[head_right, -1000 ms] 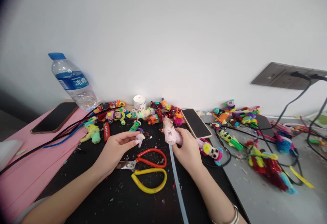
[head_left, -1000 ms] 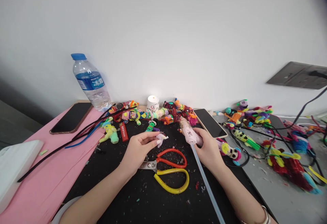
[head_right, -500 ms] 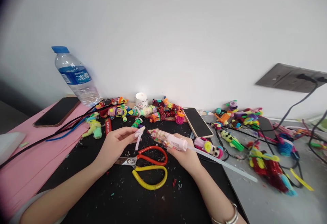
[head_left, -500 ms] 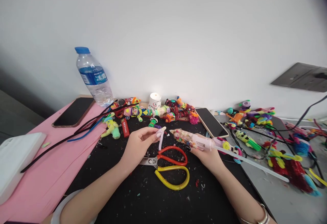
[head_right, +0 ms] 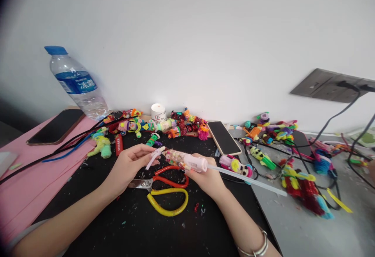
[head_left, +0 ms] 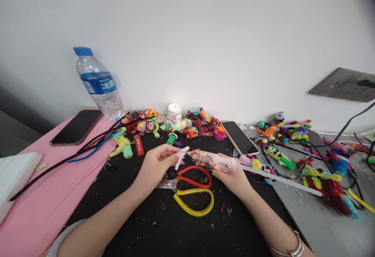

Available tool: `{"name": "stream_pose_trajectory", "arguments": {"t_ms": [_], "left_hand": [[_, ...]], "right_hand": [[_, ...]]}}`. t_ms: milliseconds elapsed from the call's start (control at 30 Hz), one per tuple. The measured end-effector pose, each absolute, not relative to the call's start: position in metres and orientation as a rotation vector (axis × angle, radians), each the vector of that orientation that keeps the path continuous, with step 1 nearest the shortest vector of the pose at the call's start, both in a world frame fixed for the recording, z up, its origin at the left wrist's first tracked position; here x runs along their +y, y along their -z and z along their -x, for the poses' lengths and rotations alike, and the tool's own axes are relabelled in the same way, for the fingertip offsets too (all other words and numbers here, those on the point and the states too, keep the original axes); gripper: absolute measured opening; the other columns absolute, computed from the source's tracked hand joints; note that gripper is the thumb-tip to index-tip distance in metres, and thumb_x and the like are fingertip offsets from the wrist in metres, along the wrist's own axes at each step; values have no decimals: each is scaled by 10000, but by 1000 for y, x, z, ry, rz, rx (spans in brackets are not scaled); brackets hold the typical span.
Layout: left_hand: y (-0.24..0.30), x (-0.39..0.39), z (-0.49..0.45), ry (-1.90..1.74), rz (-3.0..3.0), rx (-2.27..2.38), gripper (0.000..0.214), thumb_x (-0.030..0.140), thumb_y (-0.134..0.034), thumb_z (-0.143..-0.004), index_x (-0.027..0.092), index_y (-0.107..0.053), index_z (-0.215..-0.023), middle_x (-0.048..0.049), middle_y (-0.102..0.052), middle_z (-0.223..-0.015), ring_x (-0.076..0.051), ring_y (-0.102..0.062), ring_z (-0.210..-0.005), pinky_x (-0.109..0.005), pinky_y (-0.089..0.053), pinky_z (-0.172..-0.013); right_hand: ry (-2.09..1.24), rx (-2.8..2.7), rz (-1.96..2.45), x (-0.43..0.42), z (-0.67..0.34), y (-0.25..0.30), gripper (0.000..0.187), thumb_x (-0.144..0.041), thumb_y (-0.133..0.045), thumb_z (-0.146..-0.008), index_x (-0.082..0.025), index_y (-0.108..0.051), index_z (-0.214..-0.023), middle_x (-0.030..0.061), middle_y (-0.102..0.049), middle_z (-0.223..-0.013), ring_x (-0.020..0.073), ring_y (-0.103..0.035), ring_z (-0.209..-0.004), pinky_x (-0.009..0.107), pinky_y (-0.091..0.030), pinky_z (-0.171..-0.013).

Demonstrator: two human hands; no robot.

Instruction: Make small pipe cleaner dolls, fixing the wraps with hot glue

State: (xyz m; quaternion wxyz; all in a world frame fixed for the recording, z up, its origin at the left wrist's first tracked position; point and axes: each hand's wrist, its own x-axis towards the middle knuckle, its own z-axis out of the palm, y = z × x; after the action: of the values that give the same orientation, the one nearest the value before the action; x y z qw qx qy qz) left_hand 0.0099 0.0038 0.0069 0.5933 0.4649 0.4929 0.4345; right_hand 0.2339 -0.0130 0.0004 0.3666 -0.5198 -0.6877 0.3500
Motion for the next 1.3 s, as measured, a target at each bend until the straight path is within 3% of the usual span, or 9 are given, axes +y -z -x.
{"name": "stream_pose_trajectory", "arguments": {"t_ms": [1300], "left_hand": [[-12,2,-13,-996,-1107,1228,199,330,-695,-682,168,-709,-798,-42,-722,-704,-189,-657,-670,-244,-509,-583]], "right_hand": [[-869,-1763,1374,-13,-236,4,142,-296,-610,-727,-184,-669,-792,37,-710,-729,196,-651,-658,283,-543,-589]]}}
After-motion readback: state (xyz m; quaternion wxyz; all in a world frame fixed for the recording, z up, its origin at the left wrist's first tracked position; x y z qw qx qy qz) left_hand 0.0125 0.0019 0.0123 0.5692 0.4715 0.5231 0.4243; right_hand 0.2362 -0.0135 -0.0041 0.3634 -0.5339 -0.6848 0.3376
